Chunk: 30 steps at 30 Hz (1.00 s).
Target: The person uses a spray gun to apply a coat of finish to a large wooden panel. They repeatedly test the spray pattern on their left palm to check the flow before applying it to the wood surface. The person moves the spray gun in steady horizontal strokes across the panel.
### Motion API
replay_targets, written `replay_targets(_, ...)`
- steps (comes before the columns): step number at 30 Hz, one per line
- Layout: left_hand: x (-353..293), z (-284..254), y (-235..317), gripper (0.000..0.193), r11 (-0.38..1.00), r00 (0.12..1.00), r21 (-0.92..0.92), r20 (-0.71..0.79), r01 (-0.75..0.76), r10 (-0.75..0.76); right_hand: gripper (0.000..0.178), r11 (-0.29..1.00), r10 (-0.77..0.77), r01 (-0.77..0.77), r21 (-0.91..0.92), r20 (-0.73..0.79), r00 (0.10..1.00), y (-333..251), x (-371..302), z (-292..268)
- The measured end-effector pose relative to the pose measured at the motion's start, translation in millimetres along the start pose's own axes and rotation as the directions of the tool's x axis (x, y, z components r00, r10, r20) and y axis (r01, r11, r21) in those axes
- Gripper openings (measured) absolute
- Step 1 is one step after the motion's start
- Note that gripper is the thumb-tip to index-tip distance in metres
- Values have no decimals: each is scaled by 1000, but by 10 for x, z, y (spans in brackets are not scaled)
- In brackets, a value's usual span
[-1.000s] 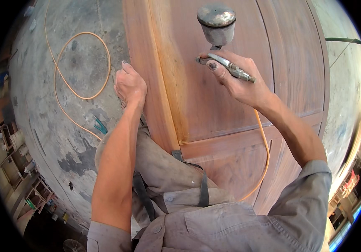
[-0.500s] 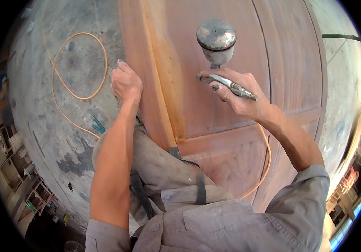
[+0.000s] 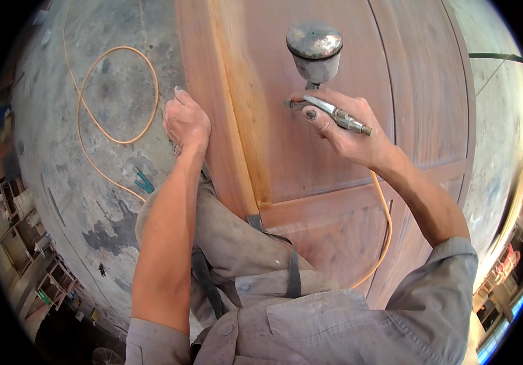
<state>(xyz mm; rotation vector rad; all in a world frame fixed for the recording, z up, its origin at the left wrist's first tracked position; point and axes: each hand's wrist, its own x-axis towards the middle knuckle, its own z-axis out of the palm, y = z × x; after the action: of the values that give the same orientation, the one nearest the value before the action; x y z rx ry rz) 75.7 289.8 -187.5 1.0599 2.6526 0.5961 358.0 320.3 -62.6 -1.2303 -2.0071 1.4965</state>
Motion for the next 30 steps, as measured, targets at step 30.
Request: replay_targets(30,11,-37,32,53,1000,1000,-10,28,9,-8,35,999,22,-20,-43,47,999,10,-471,34)
